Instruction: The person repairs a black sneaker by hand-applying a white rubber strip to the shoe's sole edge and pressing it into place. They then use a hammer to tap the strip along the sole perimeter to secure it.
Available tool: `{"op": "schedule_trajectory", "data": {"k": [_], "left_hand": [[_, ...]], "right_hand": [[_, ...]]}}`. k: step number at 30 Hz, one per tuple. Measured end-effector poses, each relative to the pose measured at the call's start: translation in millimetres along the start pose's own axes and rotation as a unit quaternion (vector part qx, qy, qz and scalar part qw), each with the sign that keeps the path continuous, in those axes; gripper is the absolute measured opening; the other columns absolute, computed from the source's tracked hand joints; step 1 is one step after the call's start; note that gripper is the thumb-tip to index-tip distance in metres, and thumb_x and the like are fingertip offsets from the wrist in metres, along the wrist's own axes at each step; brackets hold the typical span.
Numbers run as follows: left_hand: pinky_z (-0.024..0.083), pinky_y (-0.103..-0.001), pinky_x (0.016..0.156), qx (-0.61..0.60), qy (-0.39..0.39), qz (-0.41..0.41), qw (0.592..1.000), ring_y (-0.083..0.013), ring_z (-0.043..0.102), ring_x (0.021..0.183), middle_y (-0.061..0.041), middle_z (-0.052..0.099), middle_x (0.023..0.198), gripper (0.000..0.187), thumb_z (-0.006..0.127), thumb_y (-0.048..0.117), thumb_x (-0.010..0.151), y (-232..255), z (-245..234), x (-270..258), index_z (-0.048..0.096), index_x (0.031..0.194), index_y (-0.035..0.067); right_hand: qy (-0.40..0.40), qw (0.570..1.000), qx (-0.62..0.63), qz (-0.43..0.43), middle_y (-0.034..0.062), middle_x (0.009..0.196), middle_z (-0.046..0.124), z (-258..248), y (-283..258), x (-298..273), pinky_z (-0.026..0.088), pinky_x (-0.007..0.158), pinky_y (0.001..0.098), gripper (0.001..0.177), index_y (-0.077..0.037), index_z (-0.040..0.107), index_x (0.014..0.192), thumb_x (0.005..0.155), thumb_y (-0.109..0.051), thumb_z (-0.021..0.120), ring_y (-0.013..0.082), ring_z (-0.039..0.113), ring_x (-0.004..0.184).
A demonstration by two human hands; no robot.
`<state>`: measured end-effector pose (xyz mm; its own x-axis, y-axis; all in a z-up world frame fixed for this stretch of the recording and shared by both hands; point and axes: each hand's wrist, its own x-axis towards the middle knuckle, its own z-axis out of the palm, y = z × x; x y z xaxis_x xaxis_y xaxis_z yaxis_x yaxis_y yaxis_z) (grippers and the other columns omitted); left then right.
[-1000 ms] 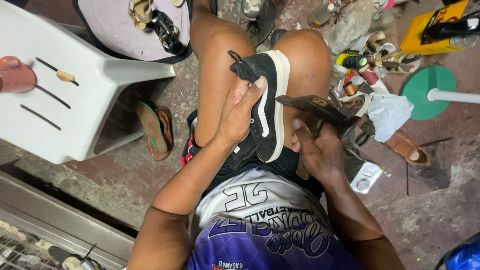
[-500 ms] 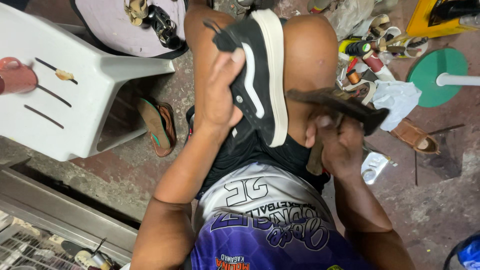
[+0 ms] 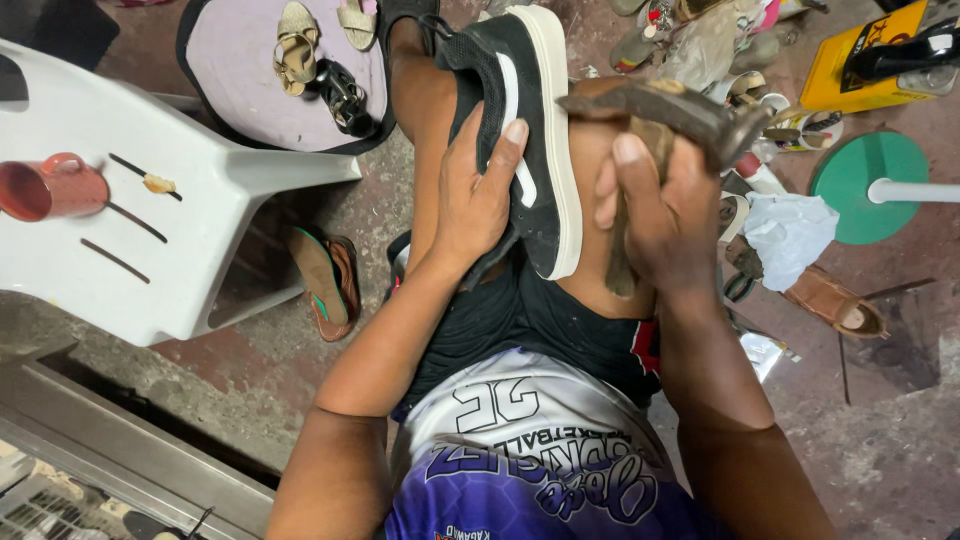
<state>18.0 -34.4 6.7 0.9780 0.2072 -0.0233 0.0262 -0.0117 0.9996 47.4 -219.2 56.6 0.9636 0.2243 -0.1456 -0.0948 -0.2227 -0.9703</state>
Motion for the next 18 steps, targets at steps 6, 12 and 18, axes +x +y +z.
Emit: {"op": "schedule_trajectory", "data": {"k": [6, 12, 18], "left_hand": [[0.049, -0.028, 0.085, -0.042, 0.031, 0.012, 0.999, -0.0106, 0.058, 0.092, -0.004, 0.066, 0.097, 0.031, 0.054, 0.025, 0.11, -1, 6, 4, 0.065, 0.116, -0.003], [0.05, -0.028, 0.086, -0.03, 0.036, 0.007, 0.999, -0.0105, 0.058, 0.093, -0.005, 0.066, 0.096, 0.03, 0.054, 0.024, 0.11, 0, 6, 5, 0.066, 0.113, -0.004], [0.05, -0.028, 0.082, -0.029, 0.046, -0.014, 0.998, -0.0101, 0.057, 0.09, -0.004, 0.066, 0.093, 0.031, 0.055, 0.025, 0.109, -2, 7, 0, 0.066, 0.113, -0.003]], "right_hand": [[-0.031, 0.995, -0.099, -0.015, 0.0037, 0.075, 0.062, 13, -9, 10, 0.051, 0.053, 0.0258, 0.033, 0.005, 0.054, 0.128, 0.111, -0.023, 0.05, 0.0108, 0.061, 0.058], [-0.04, 0.992, -0.106, 0.059, 0.0045, 0.071, 0.061, 11, -11, -4, 0.05, 0.051, 0.0269, 0.035, 0.005, 0.055, 0.122, 0.108, -0.027, 0.054, 0.0114, 0.06, 0.055], [-0.017, 0.983, -0.111, 0.145, 0.0035, 0.071, 0.063, 12, -5, -27, 0.052, 0.053, 0.0277, 0.038, 0.004, 0.053, 0.124, 0.104, -0.028, 0.056, 0.0114, 0.061, 0.056]]}}
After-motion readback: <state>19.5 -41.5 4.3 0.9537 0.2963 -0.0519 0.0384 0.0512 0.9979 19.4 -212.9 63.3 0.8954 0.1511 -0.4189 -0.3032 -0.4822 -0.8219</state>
